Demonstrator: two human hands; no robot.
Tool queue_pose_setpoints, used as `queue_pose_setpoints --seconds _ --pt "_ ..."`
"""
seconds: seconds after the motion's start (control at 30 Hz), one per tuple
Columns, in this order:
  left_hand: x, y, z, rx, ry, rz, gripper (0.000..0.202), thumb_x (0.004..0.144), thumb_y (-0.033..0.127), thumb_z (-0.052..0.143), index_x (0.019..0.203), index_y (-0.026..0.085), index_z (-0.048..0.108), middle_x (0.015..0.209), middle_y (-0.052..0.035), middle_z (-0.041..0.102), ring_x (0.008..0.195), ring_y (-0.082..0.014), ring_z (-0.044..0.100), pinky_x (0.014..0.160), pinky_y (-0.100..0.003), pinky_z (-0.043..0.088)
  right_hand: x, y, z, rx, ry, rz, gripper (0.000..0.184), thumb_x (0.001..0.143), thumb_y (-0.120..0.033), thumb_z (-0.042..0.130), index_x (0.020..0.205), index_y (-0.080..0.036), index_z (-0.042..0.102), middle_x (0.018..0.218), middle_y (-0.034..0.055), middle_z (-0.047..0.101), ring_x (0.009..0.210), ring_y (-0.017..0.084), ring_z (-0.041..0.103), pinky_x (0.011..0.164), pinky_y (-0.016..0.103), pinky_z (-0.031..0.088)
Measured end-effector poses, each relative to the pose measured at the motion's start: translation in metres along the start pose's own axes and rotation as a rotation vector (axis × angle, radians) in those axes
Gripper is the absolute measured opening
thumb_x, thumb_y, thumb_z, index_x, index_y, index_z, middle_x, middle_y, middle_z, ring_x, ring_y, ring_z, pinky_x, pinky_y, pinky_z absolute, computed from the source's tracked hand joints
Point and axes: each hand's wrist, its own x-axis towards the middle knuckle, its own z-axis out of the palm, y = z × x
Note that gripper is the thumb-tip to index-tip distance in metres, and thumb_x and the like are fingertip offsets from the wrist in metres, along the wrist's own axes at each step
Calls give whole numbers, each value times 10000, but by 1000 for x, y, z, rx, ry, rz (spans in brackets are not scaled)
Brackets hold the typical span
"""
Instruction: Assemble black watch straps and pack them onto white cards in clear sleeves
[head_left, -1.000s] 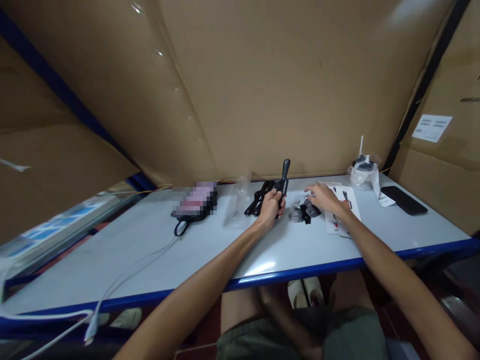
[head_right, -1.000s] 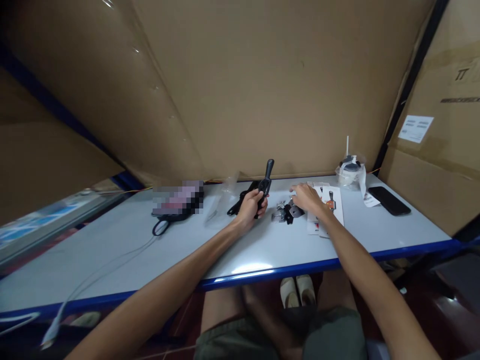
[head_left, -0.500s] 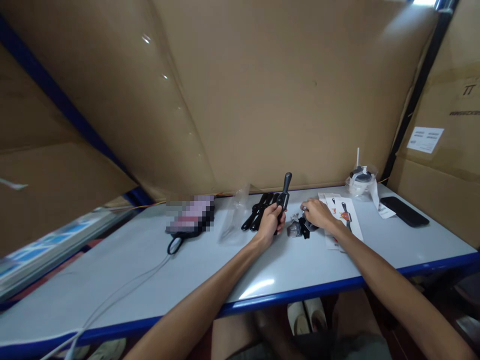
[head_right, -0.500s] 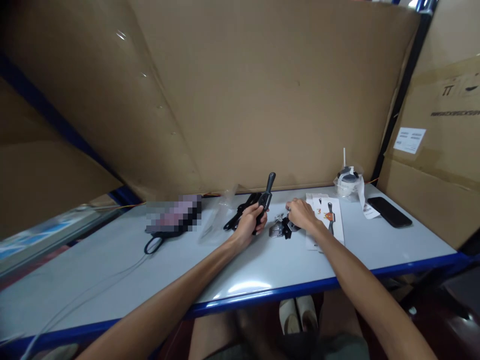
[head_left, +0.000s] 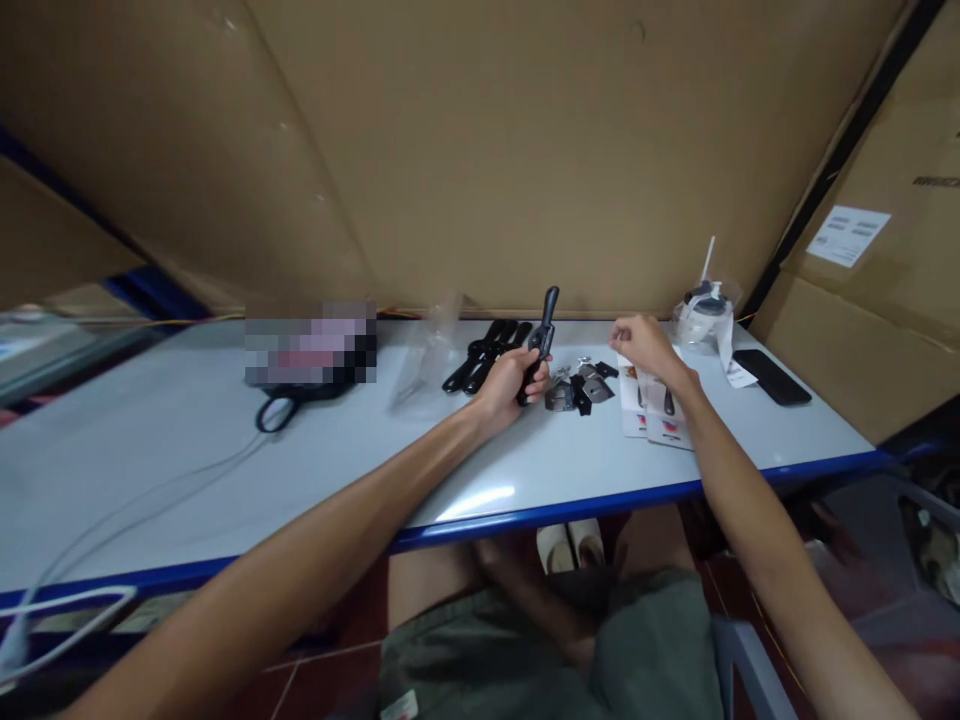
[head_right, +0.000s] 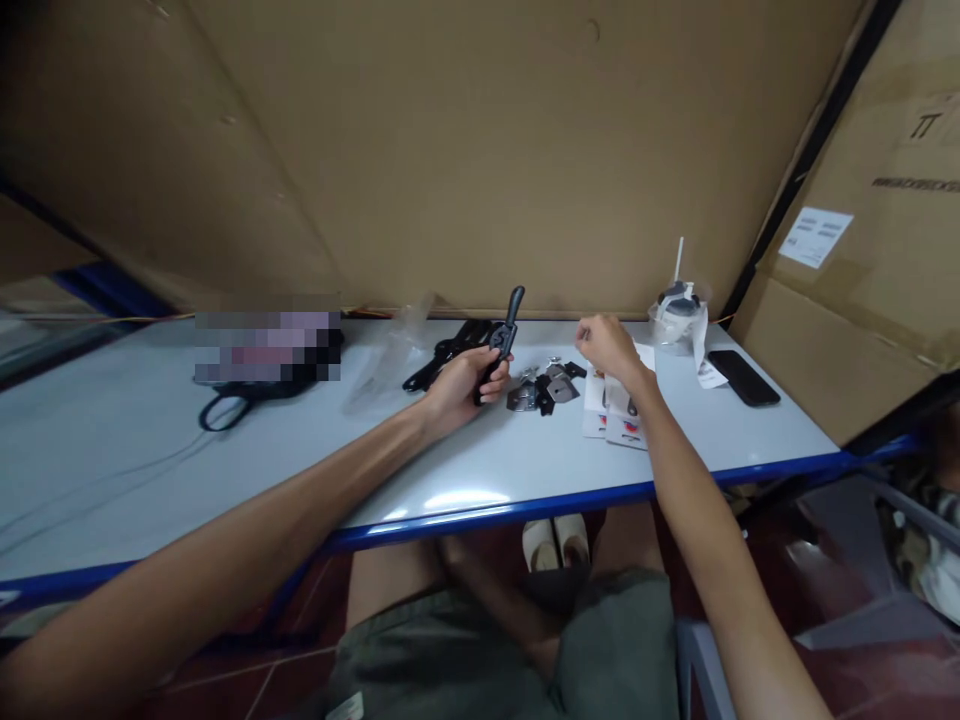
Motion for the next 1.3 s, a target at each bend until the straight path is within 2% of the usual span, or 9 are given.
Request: queue_pose_setpoints --seconds 0.1,0.2,0.27,0.53,0.73,0.9,1.0,1.13,1.3 --pt "0 -3 1 -15 -24 -26 237 1004 122 406 811 141 542 546 41 443 382 -66 334 354 -167 248 -8 -2 -8 -46 -262 -62 147 805 -341 768 808 -194 770 776 26 707 727 177 615 652 270 371" --pt "0 -5 2 -11 -52 -2 231 1009 132 425 811 143 544 552 36 457 389 -69 350 364 -170 268 -15 -11 -10 -51 -461 -132 316 695 -348 861 969 -222 767 813 6 692 718 169 593 630 266 348" --pt "-1 -4 2 -13 -60 2 224 1009 135 439 812 146 544 552 38 454 391 -71 356 367 -171 278 -17 -17 -10 -46 -521 -160 418 667 -284 868 1061 -236 738 827 -6 683 708 163 579 623 264 342" --pt "-4 2 4 -40 -43 -40 330 1066 199 360 786 150 528 514 78 345 352 -51 252 338 -154 197 -11 -12 4 46 -459 -164 366 621 -235 885 846 -206 597 731 -37 585 659 138 499 576 261 295" --pt "-4 3 3 -7 -43 -43 368 1087 273 342 806 155 547 498 89 309 337 -51 206 329 -156 156 -9 -4 1 280 -601 -93 308 767 -230 764 628 -202 490 509 -62 508 487 106 486 509 243 308" --pt "-3 -1 1 82 -57 14 347 1072 330 421 803 158 556 489 82 351 339 -52 231 333 -154 182 -12 -15 2 704 -431 -35 253 898 -360 704 786 -203 540 496 -49 566 395 85 439 425 212 300" --pt "-4 -5 1 141 -77 71 336 1033 406 536 796 167 547 492 79 388 348 -52 276 343 -153 226 -12 -25 9 940 -397 -52 284 862 -397 756 831 -202 552 526 -51 579 414 77 456 409 192 325" --pt "-5 -9 2 181 -90 125 377 1003 474 584 779 176 529 487 75 407 354 -53 301 352 -158 262 -12 -30 17 1078 -399 -42 337 792 -405 816 819 -208 543 568 -45 602 431 79 482 404 190 339" --pt "-6 -10 2 182 -80 90 373 1010 473 569 782 182 520 486 70 419 336 -51 290 339 -160 247 -9 -25 18 1108 -341 21 380 759 -392 842 733 -212 508 549 -48 552 447 80 462 412 202 332"
